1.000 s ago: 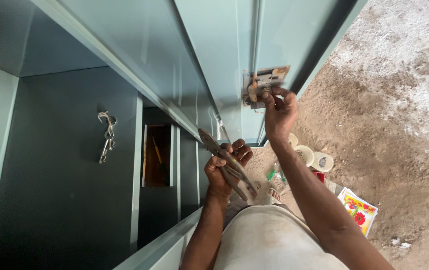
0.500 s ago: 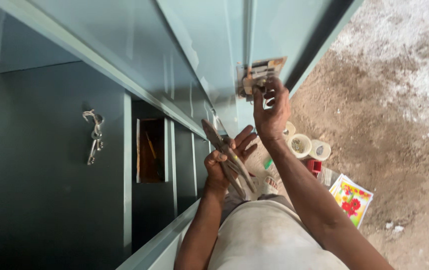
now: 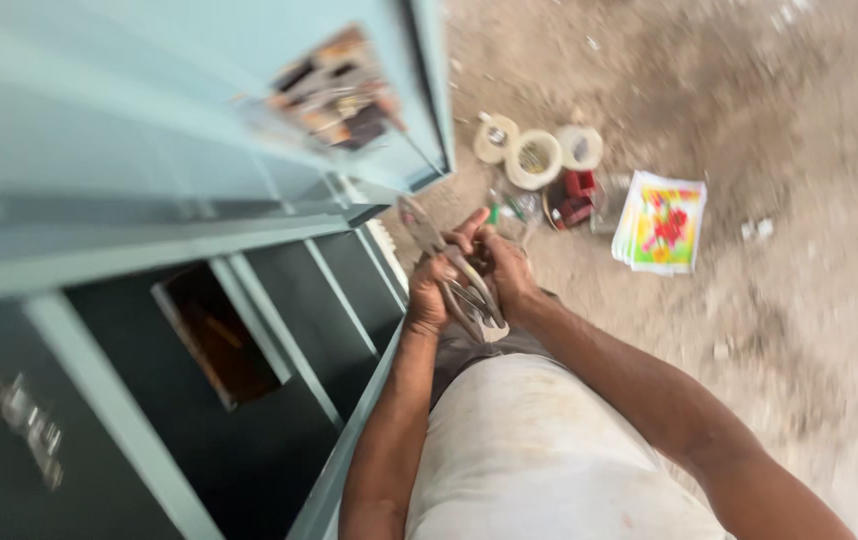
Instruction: The person kneels on the ground beside a painted metal cabinet and attaches a lock mechanism to the door edge, threading screws by hand and tightening them with a wrench and pliers. They pick screws and hardware from bowls on the ground and use a printed sheet as a work reference.
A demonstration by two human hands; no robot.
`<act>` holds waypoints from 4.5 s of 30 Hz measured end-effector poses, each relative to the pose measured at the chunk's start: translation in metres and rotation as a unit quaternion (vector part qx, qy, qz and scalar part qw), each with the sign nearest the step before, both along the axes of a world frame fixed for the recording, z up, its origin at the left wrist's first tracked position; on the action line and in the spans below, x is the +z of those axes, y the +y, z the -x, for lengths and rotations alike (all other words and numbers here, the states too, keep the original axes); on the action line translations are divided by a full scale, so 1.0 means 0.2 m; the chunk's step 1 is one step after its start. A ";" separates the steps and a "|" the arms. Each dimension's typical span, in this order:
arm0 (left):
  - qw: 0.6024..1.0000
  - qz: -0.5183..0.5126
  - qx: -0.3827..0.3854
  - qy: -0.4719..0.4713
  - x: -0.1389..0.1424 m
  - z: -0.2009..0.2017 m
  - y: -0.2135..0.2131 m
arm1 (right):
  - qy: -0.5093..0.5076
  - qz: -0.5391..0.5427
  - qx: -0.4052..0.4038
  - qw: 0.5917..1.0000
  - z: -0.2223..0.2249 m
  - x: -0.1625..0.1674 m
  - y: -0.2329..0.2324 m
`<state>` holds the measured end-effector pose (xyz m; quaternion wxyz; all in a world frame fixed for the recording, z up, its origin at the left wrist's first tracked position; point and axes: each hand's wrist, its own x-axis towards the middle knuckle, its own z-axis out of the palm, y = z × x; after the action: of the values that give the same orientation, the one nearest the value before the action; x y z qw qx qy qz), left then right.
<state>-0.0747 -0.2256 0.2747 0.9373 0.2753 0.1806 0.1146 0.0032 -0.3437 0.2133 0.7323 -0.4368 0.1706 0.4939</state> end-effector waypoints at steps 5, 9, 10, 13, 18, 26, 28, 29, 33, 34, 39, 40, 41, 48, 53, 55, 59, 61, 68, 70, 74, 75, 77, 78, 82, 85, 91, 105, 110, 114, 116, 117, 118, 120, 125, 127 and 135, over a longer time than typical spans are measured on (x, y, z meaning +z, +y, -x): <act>0.946 -0.314 -0.075 -0.038 -0.14 -0.09 -0.18 | 0.065 0.068 -0.043 0.995 -0.04 -0.15 -0.21; 0.975 -0.124 -0.121 0.138 -0.26 -0.12 -0.38 | -0.065 0.193 -0.033 0.978 -0.08 -0.36 -0.44; 0.973 -0.114 -0.115 0.165 -0.29 -0.13 -0.42 | -0.114 0.204 -0.021 0.972 -0.12 -0.41 -0.50; 0.956 -0.092 -0.099 0.261 -0.38 -0.16 -0.54 | -0.184 0.255 0.033 0.949 -0.26 -0.57 -0.70; 0.910 -0.132 -0.151 0.364 -0.60 -0.17 -0.65 | -0.208 0.395 0.160 0.880 -0.56 -0.79 -0.92; 0.745 -0.433 -0.277 0.425 -0.97 -0.03 -0.70 | -0.328 0.462 0.191 0.802 -0.82 -1.08 -1.00; 0.662 -0.467 -0.330 0.485 -1.06 -0.01 -0.66 | -0.320 0.448 0.256 0.794 -0.83 -1.15 -1.01; 0.617 -0.483 -0.351 0.514 -1.11 0.00 -0.63 | -0.323 0.441 0.279 0.789 -0.83 -1.19 -1.00; 0.554 -0.510 -0.388 0.531 -1.30 0.05 -0.52 | -0.194 0.421 0.307 0.831 -0.79 -1.40 -0.90; 0.551 -0.532 -0.388 0.513 -1.35 0.06 -0.49 | -0.253 0.410 0.308 0.821 -0.78 -1.46 -0.85; 0.589 -0.522 -0.351 0.507 -1.57 0.00 -0.36 | -0.477 0.374 0.322 0.727 -0.86 -1.74 -0.57; 0.596 -0.512 -0.344 0.514 -1.60 -0.03 -0.34 | -0.494 0.387 0.333 0.704 -0.88 -1.78 -0.50; 0.603 -0.503 -0.336 0.521 -1.63 -0.06 -0.32 | -0.511 0.398 0.345 0.679 -0.91 -1.82 -0.43; 0.690 -0.298 -0.294 0.590 -1.88 -0.08 -0.22 | -0.628 0.291 0.358 0.627 -1.15 -2.33 0.17; 0.801 -0.067 -0.225 0.550 -1.99 0.11 -0.22 | -0.686 0.413 0.235 0.551 -1.23 -2.94 0.50; 0.817 -0.055 -0.220 0.530 -2.01 0.20 -0.26 | -0.604 0.398 0.347 0.597 -1.29 -3.13 0.55; 0.813 0.010 -0.221 0.539 -2.10 0.36 -0.39 | -0.522 0.429 0.481 0.560 -1.35 -3.42 0.58; 0.814 0.068 -0.211 0.537 -2.17 0.40 -0.47 | -0.504 0.437 0.502 0.551 -1.39 -3.51 0.60; 0.849 0.042 -0.232 0.473 -2.30 0.34 -0.59 | -0.487 0.456 0.523 0.530 -1.42 -3.70 0.62; 0.824 0.028 -0.236 0.514 -2.32 0.26 -0.58 | -0.502 0.455 0.512 0.528 -1.39 -3.70 0.61; 0.846 -0.038 -0.221 0.484 -2.41 0.08 -0.51 | -0.563 0.436 0.465 0.527 -1.33 -3.61 0.58; 0.848 -0.013 -0.205 0.488 -2.43 0.04 -0.50 | -0.574 0.432 0.454 0.527 -1.31 -3.57 0.57; 0.851 0.033 -0.173 0.495 -2.45 -0.01 -0.49 | -0.583 0.437 0.438 0.527 -1.30 -3.51 0.57; 0.845 0.037 -0.168 0.506 -2.46 -0.03 -0.49 | -0.588 0.439 0.428 0.528 -1.30 -3.47 0.56; 0.860 0.025 -0.134 0.491 -2.44 -0.03 -0.50 | -0.584 0.446 0.418 0.535 -1.32 -3.38 0.57; 0.877 0.010 -0.128 0.462 -2.45 -0.04 -0.49 | -0.581 0.450 0.409 0.540 -1.33 -3.31 0.58; 0.877 -0.042 -0.168 0.448 -2.57 -0.34 -0.31 | -0.580 0.456 0.388 0.552 -1.32 -3.14 0.61; 0.712 -0.466 -0.200 0.486 -3.13 -1.30 0.13 | -0.558 0.458 0.463 0.515 -1.37 -3.33 0.54; 0.736 -0.419 -0.156 0.508 -3.22 -1.34 0.17 | -0.530 0.434 0.533 0.496 -1.31 -3.42 0.48; 0.791 -0.359 -0.157 0.470 -3.25 -1.35 0.23 | -0.510 0.352 0.577 0.532 -1.25 -3.31 0.37; 0.808 -0.347 -0.148 0.453 -3.23 -1.37 0.27 | -0.557 0.321 0.580 0.500 -1.23 -3.18 0.34; 0.810 -0.341 -0.145 0.455 -3.22 -1.38 0.29 | -0.606 0.315 0.574 0.453 -1.23 -3.09 0.32; 0.812 -0.335 -0.144 0.456 -3.21 -1.37 0.30 | -0.651 0.308 0.564 0.404 -1.24 -3.00 0.30; 0.832 -0.310 -0.120 0.443 -3.13 -1.35 0.29 | -0.591 0.285 0.426 0.623 -1.29 -2.80 0.22; 0.923 -0.092 -0.097 0.360 -2.61 -1.15 0.11 | -0.121 0.176 0.255 0.943 -1.30 -2.28 -0.07; 0.946 0.046 -0.070 0.314 -2.32 -1.07 -0.02 | -0.038 0.058 0.144 0.987 -1.24 -2.09 -0.19; 0.954 0.143 -0.082 0.252 -1.24 -0.72 -0.45 | 0.109 -0.214 0.004 0.971 -0.93 -1.36 -0.62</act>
<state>0.0683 -0.3158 0.0265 0.8972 0.1719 0.4021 -0.0626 0.1891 -0.4678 -0.0593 0.7839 -0.2136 0.1381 0.5664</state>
